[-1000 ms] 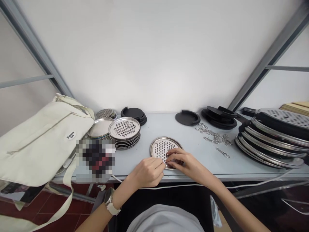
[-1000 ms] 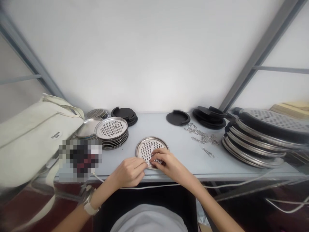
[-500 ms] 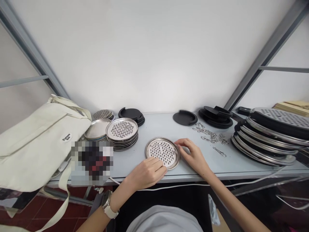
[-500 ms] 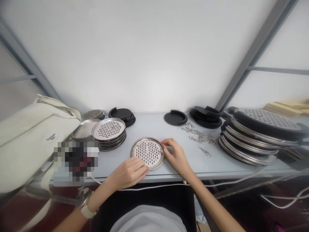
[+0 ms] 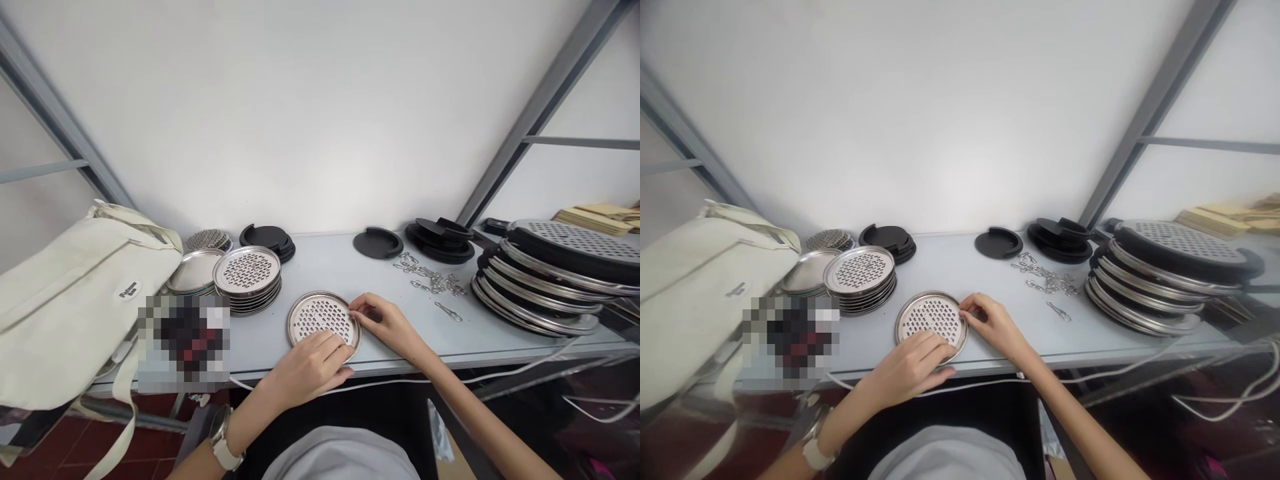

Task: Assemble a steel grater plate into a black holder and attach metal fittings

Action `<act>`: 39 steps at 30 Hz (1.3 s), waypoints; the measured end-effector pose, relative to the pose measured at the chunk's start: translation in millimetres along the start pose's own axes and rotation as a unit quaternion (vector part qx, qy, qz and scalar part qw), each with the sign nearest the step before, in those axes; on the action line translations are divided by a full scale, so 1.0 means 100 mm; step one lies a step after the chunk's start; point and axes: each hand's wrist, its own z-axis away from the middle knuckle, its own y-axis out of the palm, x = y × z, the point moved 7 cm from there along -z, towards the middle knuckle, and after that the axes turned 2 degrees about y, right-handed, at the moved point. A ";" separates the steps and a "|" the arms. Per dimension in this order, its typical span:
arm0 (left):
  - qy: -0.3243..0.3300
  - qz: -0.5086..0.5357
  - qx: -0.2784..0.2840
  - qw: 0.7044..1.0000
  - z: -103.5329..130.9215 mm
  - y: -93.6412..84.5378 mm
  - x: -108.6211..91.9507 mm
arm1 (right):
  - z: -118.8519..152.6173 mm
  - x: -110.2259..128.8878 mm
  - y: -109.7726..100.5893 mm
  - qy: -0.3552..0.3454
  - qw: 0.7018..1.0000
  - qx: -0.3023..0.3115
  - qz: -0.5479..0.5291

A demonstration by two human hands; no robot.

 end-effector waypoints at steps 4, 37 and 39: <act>-0.032 0.038 0.000 0.999 0.02 -0.08 0.07 | -0.01 -0.05 -0.01 0.004 1.000 -0.005 0.000; -0.246 0.077 0.023 0.966 0.21 -0.13 0.57 | 0.03 0.11 -0.09 -0.030 0.995 -0.053 0.084; -0.238 0.067 0.013 0.969 0.20 -0.17 0.55 | 0.05 0.19 -0.07 -0.051 0.994 -0.048 0.087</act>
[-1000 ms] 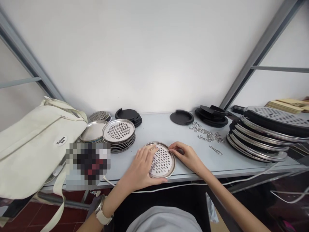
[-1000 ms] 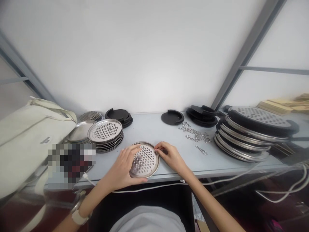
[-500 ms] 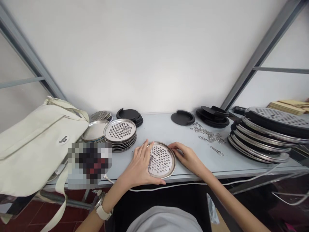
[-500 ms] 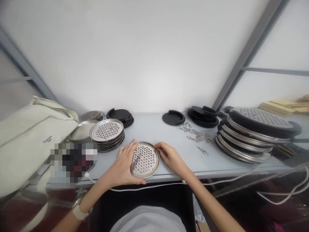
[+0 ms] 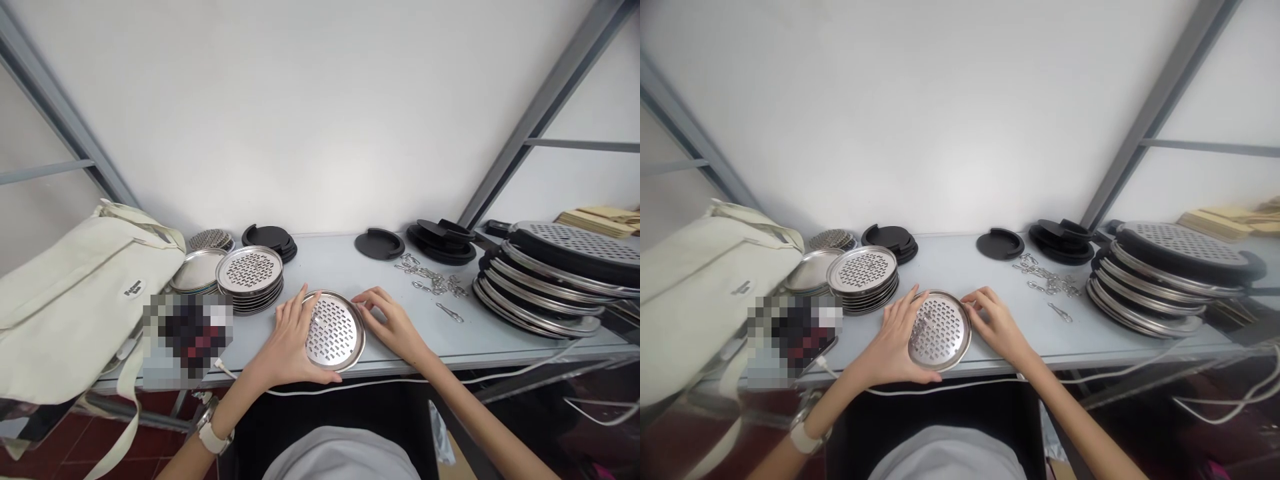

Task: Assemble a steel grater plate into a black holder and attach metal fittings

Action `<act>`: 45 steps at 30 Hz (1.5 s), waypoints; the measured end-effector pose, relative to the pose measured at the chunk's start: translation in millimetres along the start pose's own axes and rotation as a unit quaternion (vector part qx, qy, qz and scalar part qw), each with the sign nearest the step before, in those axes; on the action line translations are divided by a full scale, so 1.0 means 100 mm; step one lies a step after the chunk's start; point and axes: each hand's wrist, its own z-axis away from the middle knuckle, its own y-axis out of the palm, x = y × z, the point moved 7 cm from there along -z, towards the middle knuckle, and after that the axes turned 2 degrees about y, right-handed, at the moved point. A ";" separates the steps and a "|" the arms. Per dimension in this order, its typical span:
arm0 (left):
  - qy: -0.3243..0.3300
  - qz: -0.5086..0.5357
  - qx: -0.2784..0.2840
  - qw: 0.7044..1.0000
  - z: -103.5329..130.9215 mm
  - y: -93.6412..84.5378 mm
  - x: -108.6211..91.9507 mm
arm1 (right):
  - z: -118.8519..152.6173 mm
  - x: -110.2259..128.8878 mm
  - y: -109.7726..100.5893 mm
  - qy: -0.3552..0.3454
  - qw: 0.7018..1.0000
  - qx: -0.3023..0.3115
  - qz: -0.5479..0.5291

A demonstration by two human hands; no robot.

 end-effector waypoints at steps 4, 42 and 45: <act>0.020 -0.017 -0.023 0.999 0.00 -0.03 -0.05 | 0.04 0.10 0.06 -0.035 0.999 0.021 0.013; 0.034 0.020 -0.044 0.998 -0.01 -0.08 -0.07 | -0.05 0.08 0.21 -0.007 0.995 0.064 -0.076; 0.035 0.018 -0.039 0.998 -0.01 -0.08 -0.07 | -0.05 0.08 0.24 -0.007 0.995 0.076 -0.061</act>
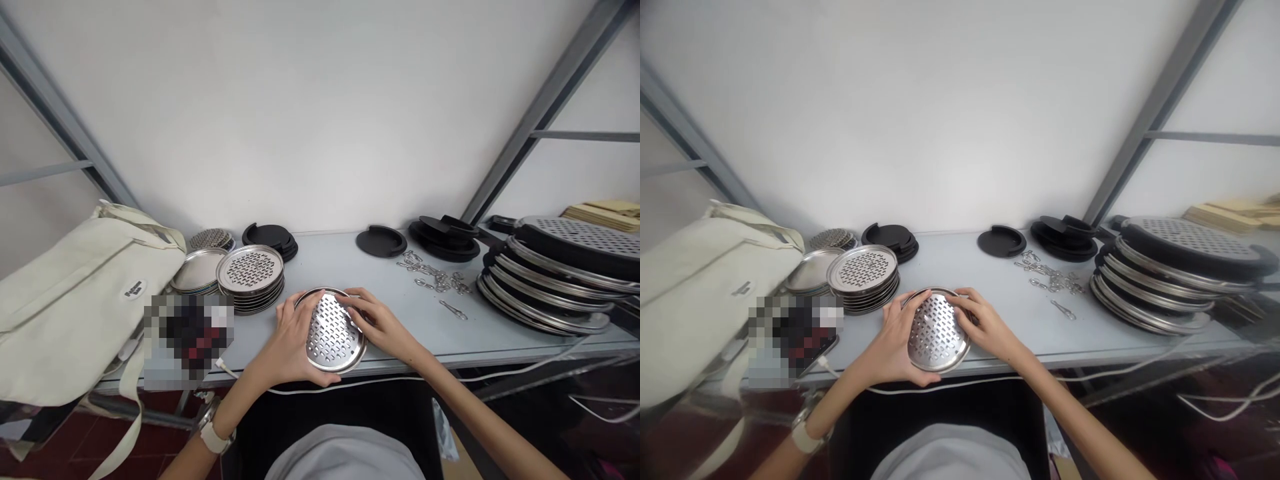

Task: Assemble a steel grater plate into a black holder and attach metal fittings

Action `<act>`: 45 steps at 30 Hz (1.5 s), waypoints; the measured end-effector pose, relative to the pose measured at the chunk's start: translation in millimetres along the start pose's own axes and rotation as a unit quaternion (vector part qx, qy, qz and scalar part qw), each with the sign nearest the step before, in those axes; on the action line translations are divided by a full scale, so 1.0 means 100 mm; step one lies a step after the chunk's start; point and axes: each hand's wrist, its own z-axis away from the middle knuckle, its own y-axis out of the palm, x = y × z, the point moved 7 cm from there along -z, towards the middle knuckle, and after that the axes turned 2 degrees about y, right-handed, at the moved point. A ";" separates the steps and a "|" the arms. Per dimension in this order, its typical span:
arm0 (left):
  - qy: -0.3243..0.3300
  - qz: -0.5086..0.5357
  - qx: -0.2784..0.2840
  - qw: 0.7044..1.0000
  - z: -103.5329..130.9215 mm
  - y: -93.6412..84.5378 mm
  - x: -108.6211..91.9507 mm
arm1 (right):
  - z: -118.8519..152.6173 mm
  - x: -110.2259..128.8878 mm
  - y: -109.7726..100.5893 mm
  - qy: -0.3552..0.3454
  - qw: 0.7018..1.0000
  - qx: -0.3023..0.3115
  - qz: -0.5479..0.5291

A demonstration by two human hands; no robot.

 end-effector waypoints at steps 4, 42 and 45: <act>-0.002 0.000 0.009 1.000 0.00 0.01 0.01 | -0.01 0.01 0.01 -0.010 1.000 0.010 0.011; 0.006 0.031 0.051 0.998 0.00 0.08 0.06 | -0.52 -0.14 0.03 -0.014 0.985 0.174 -0.002; 0.007 0.030 0.048 0.998 0.00 0.08 0.06 | -0.57 -0.19 0.05 -0.001 0.982 0.189 -0.007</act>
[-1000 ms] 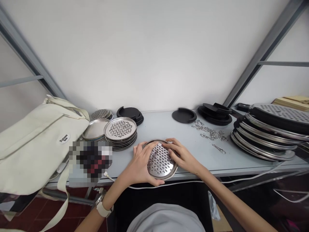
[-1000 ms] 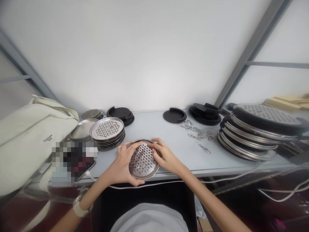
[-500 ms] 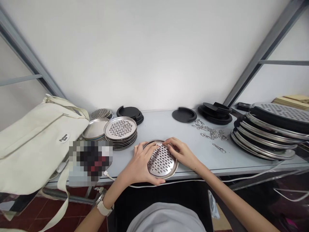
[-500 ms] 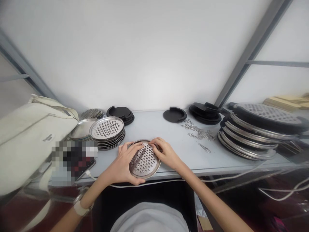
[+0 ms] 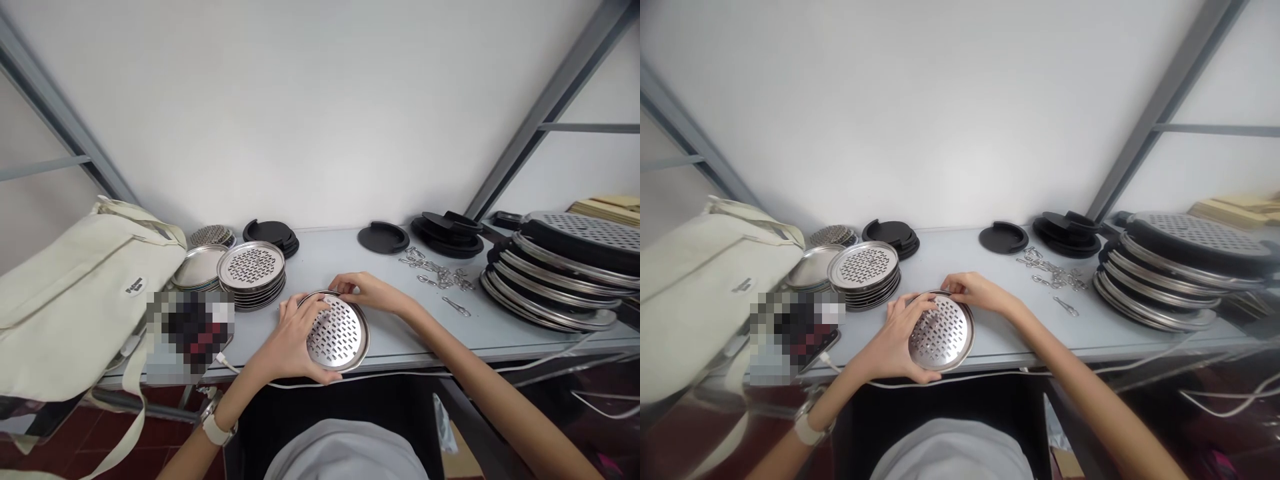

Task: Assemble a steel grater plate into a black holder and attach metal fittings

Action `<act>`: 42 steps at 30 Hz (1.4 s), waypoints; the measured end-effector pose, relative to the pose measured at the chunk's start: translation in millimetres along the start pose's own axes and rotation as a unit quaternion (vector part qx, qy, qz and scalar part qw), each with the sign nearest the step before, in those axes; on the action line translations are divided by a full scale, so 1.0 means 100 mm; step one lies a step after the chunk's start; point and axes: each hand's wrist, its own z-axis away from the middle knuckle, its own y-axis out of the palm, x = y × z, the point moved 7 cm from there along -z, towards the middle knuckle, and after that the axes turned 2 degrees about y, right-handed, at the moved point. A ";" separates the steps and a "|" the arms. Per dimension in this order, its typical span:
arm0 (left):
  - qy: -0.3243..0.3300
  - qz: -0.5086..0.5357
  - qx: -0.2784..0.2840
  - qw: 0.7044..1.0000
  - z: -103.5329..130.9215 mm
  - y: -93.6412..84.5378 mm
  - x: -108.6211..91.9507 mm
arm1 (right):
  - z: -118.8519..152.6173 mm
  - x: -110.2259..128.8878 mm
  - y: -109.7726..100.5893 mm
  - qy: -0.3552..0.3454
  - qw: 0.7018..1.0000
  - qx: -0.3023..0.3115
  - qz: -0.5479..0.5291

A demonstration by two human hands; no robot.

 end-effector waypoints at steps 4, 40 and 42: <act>0.001 -0.005 0.000 1.000 0.00 0.00 0.00 | -0.04 -0.04 0.00 0.007 1.000 0.001 -0.007; 0.000 -0.007 -0.004 1.000 -0.01 -0.02 -0.02 | -0.03 -0.02 0.01 -0.020 0.999 0.011 -0.035; 0.001 -0.011 -0.007 1.000 -0.01 -0.03 -0.02 | -0.03 -0.02 0.01 -0.024 0.999 0.005 -0.036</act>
